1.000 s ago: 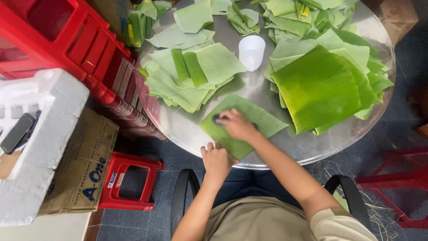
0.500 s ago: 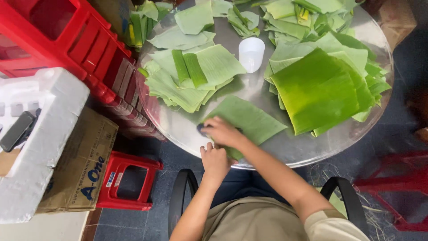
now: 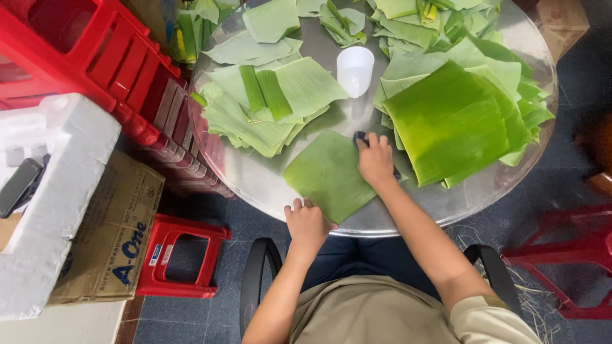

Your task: Cleaning banana leaves with a cloth and stacking them on a table

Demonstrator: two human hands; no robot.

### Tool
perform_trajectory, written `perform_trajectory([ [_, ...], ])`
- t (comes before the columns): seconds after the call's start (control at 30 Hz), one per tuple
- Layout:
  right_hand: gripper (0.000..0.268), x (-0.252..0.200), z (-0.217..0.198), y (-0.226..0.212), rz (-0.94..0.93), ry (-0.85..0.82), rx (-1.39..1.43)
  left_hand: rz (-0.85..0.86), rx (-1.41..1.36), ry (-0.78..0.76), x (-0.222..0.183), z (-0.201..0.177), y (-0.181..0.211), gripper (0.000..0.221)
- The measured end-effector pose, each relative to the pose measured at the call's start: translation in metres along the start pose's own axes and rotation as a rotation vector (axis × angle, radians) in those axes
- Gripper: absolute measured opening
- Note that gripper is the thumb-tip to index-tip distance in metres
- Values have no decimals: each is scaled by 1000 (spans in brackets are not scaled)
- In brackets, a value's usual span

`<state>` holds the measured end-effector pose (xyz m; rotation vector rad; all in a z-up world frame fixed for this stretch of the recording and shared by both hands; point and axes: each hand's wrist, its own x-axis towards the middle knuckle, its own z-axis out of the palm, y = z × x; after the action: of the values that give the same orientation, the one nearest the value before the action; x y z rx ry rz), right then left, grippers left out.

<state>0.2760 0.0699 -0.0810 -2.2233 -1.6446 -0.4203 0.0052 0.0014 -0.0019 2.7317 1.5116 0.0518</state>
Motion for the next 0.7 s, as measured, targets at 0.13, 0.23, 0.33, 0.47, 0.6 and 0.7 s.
perform_trajectory([
  [0.13,16,-6,-30,-65,-18,48,176,-2,9,-34,3,-2,-3,73],
  [0.23,12,-32,-58,-129,178,-115,1098,0,1,-39,1,-4,0,65],
  [0.33,41,-40,-35,-117,-350,-108,497,-3,30,-59,1,-18,3,59],
  [0.47,41,-39,-8,-47,-288,-59,262,-14,44,-23,4,-6,2,55],
  [0.6,36,-43,-20,6,-111,9,205,-29,37,-55,2,-8,2,63],
  [0.7,37,-43,-33,17,-1,49,152,-58,10,-61,-5,-24,5,75],
])
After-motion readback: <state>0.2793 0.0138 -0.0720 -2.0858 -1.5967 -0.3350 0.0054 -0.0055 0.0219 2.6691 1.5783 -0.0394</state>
